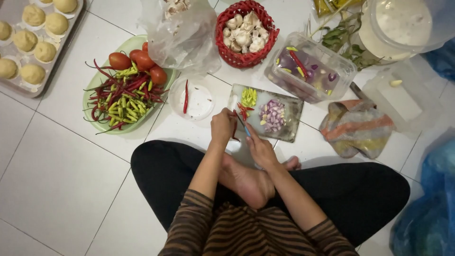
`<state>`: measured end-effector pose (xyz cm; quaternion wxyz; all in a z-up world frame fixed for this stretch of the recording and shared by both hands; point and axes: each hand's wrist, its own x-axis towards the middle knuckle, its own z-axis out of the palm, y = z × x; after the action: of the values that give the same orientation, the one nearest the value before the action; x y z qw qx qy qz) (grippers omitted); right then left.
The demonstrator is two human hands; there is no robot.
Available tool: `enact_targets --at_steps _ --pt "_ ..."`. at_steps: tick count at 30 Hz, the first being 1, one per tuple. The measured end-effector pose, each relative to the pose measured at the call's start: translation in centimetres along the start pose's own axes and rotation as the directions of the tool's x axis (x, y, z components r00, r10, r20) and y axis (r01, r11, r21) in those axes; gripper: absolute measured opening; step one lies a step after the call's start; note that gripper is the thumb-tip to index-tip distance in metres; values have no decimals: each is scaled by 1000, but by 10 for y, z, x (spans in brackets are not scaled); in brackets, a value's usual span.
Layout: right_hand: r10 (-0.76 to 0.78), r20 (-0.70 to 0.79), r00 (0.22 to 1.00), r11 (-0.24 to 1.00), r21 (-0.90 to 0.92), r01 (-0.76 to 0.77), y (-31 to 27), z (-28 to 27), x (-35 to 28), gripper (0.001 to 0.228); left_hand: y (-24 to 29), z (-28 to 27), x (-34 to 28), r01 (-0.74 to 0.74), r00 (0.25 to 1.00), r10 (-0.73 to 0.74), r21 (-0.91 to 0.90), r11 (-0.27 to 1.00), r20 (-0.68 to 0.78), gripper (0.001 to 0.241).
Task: The person slices chilies and shallots on a small white cutting board while sitting on the floor, then clears the board and moves the sliced pieces into small containers.
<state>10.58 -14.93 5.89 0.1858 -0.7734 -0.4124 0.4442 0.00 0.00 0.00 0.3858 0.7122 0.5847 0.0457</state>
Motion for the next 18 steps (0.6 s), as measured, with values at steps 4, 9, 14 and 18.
enact_targets --at_steps 4,9,14,18 --pt "-25 -31 999 1000 10 25 5 6 3 52 0 7 5 46 999 -46 25 999 -17 8" --pt "-90 -116 989 996 -40 86 -2 7 3 50 -20 25 22 91 996 -91 6 996 -13 14" --pt "-118 -171 978 991 -85 105 0 16 22 51 -15 21 23 130 992 -130 -31 991 3 10" --pt "-128 -201 971 985 -140 101 -5 27 37 52 -12 20 21 137 990 -137 -37 990 -12 11"
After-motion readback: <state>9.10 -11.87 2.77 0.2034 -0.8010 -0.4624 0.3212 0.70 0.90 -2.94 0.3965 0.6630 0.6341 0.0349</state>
